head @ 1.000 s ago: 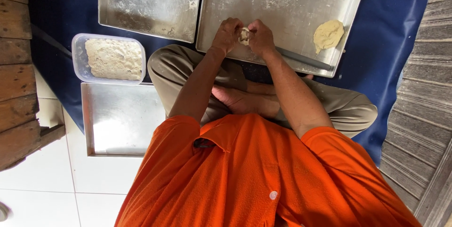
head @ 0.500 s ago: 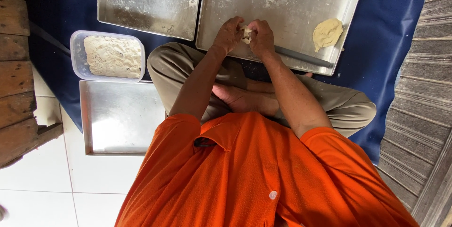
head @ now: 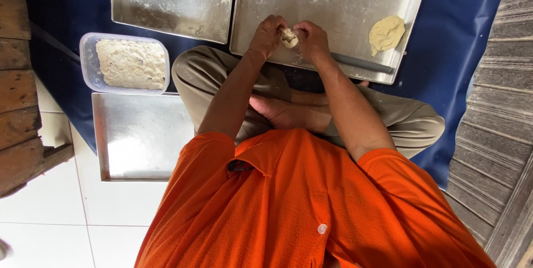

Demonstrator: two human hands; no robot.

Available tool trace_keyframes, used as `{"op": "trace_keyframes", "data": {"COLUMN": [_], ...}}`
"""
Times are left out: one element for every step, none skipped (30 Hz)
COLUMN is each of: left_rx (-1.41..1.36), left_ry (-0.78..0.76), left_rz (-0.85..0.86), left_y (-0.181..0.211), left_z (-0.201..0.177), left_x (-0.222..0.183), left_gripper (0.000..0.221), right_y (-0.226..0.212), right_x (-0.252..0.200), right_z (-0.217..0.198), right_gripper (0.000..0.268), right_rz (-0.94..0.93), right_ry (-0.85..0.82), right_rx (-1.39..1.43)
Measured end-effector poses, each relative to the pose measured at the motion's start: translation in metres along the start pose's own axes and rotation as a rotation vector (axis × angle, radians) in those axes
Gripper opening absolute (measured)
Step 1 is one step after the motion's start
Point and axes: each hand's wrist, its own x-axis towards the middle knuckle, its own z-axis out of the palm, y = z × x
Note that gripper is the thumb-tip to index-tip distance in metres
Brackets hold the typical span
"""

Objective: A person manually shapes small pieces of dough and arranges them in rows on a baking tray, occasionally using a metal rod to roll out the dough.

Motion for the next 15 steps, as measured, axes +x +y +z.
{"op": "trace_keyframes", "data": {"left_rx": [0.002,-0.023,-0.048,-0.047,-0.069,-0.092,-0.092,-0.097,-0.102,-0.102,-0.126,-0.149,-0.149,-0.169,-0.189], "left_ry": [-0.002,0.003,0.008,0.007,0.007,0.006,0.004,-0.012,-0.029,-0.03,-0.036,-0.04,-0.041,-0.065,-0.089], "left_rz": [-0.001,-0.008,-0.015,-0.017,-0.018,-0.021,-0.023,-0.031,-0.039,-0.04,-0.013,0.012,0.01,-0.03,-0.071], "left_y": [0.003,0.005,0.007,0.005,0.003,0.0,0.003,0.006,0.01,0.008,0.007,0.006,0.005,0.005,0.004], "left_z": [0.0,-0.002,-0.003,-0.003,-0.002,-0.001,-0.003,-0.004,-0.006,-0.005,-0.005,-0.005,-0.008,-0.011,-0.013], "left_x": [-0.001,-0.001,-0.002,-0.002,-0.001,-0.002,-0.002,-0.001,-0.001,0.0,0.0,-0.001,-0.002,-0.004,-0.006], "left_gripper": [0.023,0.024,0.025,0.025,0.026,0.027,0.027,0.027,0.028,0.028,0.028,0.028,0.028,0.03,0.031], "right_y": [0.007,0.014,0.02,0.011,0.002,-0.006,-0.002,0.002,0.006,0.008,0.01,0.011,0.015,0.019,0.023], "right_x": [0.003,0.007,0.011,0.009,0.007,0.005,0.008,0.01,0.013,0.014,0.015,0.016,0.017,0.016,0.016], "right_z": [0.002,0.004,0.007,0.002,-0.003,-0.007,-0.006,-0.004,-0.003,-0.002,-0.001,0.001,0.002,0.004,0.007], "right_gripper": [0.021,0.019,0.018,0.018,0.016,0.013,0.013,0.015,0.017,0.017,0.017,0.017,0.017,0.017,0.017], "right_rz": [0.001,0.002,0.003,0.004,0.07,0.138,0.14,0.143,0.146,0.148,0.153,0.157,0.158,0.132,0.107], "right_ry": [0.0,0.006,0.011,0.01,-0.017,-0.044,-0.046,-0.048,-0.049,-0.05,-0.041,-0.033,-0.035,-0.025,-0.016], "right_rx": [0.003,0.022,0.042,0.043,0.042,0.041,0.043,0.02,-0.002,-0.002,-0.017,-0.032,-0.032,-0.029,-0.027]}}
